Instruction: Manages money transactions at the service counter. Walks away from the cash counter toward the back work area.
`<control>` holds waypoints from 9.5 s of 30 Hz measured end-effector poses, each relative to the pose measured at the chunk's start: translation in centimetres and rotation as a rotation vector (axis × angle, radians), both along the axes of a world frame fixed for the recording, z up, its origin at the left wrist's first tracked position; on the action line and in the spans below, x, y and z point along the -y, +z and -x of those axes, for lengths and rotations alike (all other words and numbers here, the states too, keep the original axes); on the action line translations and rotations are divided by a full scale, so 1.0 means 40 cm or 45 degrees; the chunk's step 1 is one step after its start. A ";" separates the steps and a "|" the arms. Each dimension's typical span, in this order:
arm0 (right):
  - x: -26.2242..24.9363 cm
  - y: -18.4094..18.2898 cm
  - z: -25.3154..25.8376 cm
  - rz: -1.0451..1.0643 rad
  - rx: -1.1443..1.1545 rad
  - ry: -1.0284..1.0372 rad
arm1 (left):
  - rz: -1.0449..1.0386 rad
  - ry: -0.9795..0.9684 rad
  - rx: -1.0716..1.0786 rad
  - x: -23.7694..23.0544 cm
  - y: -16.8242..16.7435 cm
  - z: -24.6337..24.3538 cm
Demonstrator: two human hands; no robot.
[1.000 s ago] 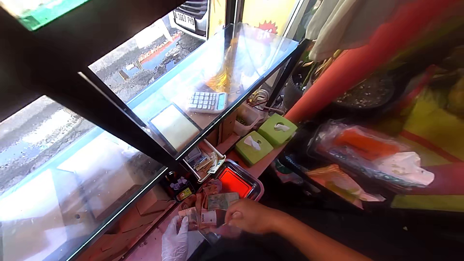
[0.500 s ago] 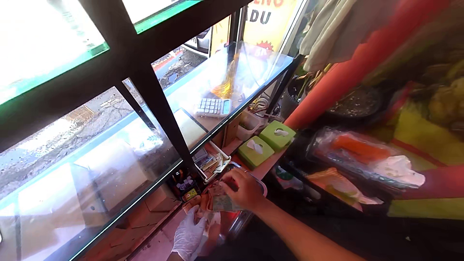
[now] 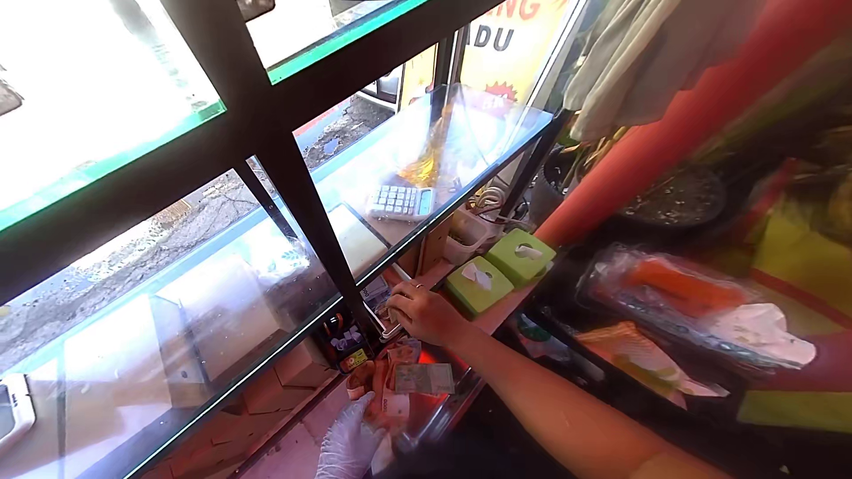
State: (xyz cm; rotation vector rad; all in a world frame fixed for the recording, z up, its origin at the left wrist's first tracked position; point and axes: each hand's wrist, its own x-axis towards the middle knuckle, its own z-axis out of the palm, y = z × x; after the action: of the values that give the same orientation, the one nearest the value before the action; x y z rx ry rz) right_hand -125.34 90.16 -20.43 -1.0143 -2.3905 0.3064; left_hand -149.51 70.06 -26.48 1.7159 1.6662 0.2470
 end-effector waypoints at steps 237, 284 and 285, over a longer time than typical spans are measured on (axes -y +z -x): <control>0.135 -0.136 -0.331 1.361 -0.333 -0.392 | 0.098 0.511 0.108 -0.423 0.211 -0.291; -0.018 -0.141 -0.405 1.225 -0.110 0.082 | -0.282 0.234 -0.491 -0.315 0.278 -0.405; -0.019 -0.149 -0.411 1.211 -0.150 0.054 | -0.161 0.193 -0.470 -0.284 0.268 -0.403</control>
State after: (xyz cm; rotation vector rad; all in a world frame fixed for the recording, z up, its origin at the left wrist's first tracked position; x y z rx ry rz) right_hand -108.91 90.92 -26.38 -1.2572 -2.1318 1.5617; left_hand -133.39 81.41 -15.76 1.8116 2.0923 0.1111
